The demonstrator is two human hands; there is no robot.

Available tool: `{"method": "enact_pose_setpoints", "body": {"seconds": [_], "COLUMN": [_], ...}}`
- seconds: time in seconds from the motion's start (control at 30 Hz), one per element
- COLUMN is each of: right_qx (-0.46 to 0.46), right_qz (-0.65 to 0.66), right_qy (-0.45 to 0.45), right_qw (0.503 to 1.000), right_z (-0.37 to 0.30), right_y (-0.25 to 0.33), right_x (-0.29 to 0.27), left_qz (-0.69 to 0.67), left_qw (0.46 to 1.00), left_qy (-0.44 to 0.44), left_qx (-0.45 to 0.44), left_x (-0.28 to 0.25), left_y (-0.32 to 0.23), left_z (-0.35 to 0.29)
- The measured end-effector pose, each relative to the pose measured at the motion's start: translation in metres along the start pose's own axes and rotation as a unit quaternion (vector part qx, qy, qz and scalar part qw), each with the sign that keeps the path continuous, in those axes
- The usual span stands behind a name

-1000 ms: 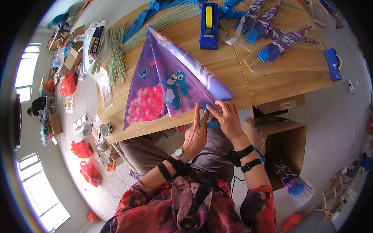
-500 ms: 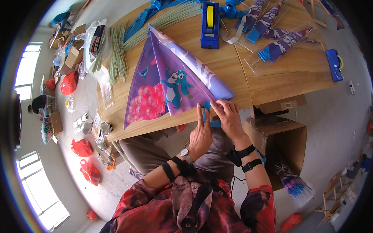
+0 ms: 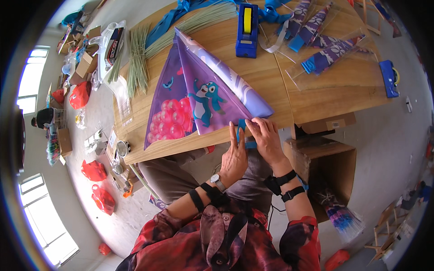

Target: Assemble a kite by attaching framing rods and tape.

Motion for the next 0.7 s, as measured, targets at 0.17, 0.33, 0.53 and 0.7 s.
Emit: {"method": "enact_pose_setpoints", "body": {"seconds": [0.17, 0.33, 0.53, 0.7], "right_qx": [0.054, 0.103, 0.169, 0.192], "right_qz": [0.100, 0.171, 0.328, 0.403], "right_qy": [-0.102, -0.204, -0.199, -0.159], "right_qw": [0.988, 0.958, 0.908, 0.881], "right_z": [0.005, 0.056, 0.133, 0.192], "right_y": [-0.009, -0.038, -0.116, -0.131], "right_x": [-0.027, -0.063, -0.062, -0.062], "left_qz": [0.016, -0.001, 0.021, 0.034], "left_qw": [1.000, 1.000, 0.997, 0.996], "left_qy": [-0.013, -0.011, -0.047, -0.056], "left_qx": [0.011, 0.009, 0.055, 0.058], "left_x": [0.002, -0.001, 0.000, -0.002], "left_y": [0.003, 0.007, 0.002, 0.004], "left_z": [-0.001, -0.003, -0.005, -0.007]}}
Point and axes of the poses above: each hand's wrist, its own z-axis towards the middle knuckle, its own x-axis out of the palm, y = z × x, the point moved 7 cm from there along z, towards the middle knuckle, and after that the axes turned 9 degrees about y, right-handed, at the moved point
